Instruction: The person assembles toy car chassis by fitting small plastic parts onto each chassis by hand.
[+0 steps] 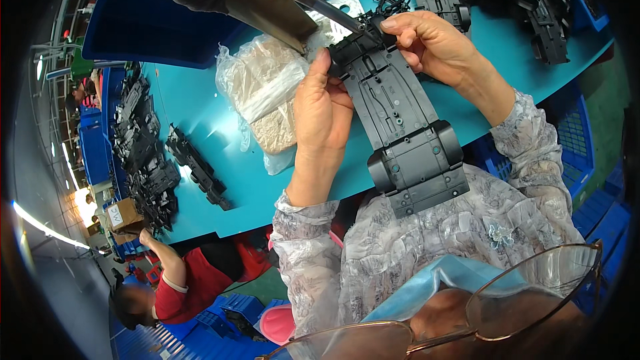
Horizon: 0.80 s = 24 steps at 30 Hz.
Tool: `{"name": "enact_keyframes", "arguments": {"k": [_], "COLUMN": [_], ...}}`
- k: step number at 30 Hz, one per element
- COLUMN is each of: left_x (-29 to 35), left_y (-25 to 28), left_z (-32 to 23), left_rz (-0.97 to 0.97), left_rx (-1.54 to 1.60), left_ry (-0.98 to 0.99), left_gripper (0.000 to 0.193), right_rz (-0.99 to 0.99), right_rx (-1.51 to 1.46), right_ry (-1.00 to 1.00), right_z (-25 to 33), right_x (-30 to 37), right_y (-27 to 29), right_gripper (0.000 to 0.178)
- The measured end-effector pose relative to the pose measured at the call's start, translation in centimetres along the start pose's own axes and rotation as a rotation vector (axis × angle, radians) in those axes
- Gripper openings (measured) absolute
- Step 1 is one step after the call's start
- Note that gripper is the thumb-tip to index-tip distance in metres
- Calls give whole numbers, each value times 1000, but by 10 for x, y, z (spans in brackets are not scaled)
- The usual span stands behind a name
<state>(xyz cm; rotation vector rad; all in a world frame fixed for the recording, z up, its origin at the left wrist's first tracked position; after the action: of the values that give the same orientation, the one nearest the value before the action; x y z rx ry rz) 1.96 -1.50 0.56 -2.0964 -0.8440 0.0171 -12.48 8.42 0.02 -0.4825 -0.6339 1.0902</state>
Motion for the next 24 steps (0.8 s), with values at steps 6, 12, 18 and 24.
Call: {"name": "enact_keyframes", "arguments": {"k": [6,12,18,24], "left_x": [0,0,0,0], "left_y": [2,-2,-1,-3], "left_z": [1,2,1,0], "left_rz": [-18,-12,4,4], "left_rx": [-27,-25,-31,-29], "left_ry": [-24,-19,1,-8], "left_gripper": [22,22,22,19], "right_rz": [14,24,11,-50], "right_rx": [-14,-27,0,9], "right_ry": [14,23,29,20], "right_z": [-1,0,2,1], "right_x": [-1,0,1,2], "right_y": [0,0,-2,-5], "right_gripper": [24,20,19,21]}}
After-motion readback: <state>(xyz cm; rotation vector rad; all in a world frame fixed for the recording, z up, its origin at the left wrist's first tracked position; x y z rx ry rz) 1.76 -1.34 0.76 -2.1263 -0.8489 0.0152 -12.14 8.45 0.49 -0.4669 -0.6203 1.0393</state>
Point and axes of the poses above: each hand's wrist, its own x-axis away from the middle knuckle, its own y-axis out of the back of the hand, z = x × y, the point moved 1 cm from there along -x, towards the middle knuckle, and after that the axes turned 1 degree about y, right-handed, at the moved point
